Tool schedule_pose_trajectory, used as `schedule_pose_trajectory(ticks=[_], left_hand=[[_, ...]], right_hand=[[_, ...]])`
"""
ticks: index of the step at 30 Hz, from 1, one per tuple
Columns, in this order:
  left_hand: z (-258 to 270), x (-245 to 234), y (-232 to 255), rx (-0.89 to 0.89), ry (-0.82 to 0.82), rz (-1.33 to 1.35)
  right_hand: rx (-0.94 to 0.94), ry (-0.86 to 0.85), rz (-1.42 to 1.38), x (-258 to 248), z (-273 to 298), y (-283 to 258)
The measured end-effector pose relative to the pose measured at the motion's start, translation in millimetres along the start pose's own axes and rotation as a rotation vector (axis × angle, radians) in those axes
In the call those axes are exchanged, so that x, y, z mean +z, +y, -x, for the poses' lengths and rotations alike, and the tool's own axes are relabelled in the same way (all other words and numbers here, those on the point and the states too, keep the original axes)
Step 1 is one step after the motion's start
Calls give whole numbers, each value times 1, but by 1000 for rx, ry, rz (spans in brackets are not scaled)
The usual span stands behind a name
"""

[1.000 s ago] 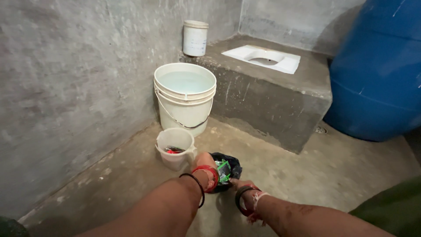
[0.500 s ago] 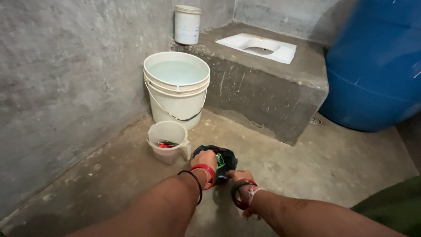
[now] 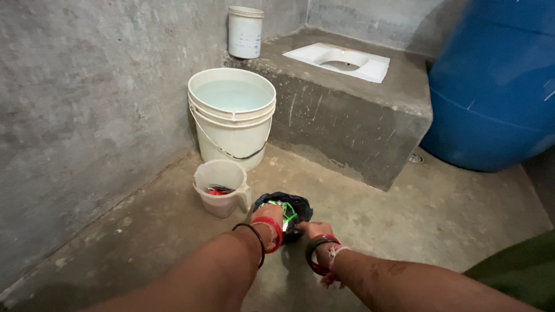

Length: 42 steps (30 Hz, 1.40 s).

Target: The person sits on the floor and repeatedly picks small wrapped items from a white plastic cup, then places them into a black plastic bag. The person handles the items one at a time, transferring them between the cup and the bag.

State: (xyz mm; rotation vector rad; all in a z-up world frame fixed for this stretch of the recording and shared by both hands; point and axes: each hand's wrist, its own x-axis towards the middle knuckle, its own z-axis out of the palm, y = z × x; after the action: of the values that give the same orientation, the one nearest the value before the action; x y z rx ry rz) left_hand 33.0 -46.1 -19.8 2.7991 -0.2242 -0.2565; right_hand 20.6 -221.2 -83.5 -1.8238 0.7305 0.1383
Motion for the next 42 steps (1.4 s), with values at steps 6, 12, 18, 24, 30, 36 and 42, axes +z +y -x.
schedule_pose_trajectory(ticks=[6,12,18,24,30,36,42], left_hand=[[11,-15,0,-17,-51,22],[24,-32,3,25,-37,49],[30,-38,2,57,101,75],[35,-53,-2,104,132,71],[46,-60,-1,-44,86,75],[55,-54,-5,67,174,32],[72,-76,-2,-3,151,108]], right_hand=[[-4,-96,-96,-10,10,2],[-128,146,180,-7,-4,0],[-245,156,90,-8,6,-10],[-278,126,184,-15,45,-43],[-518,130,319,-21,80,-62],[-589,139,472,-20,83,-68],[-611,130,485,-21,79,-68]])
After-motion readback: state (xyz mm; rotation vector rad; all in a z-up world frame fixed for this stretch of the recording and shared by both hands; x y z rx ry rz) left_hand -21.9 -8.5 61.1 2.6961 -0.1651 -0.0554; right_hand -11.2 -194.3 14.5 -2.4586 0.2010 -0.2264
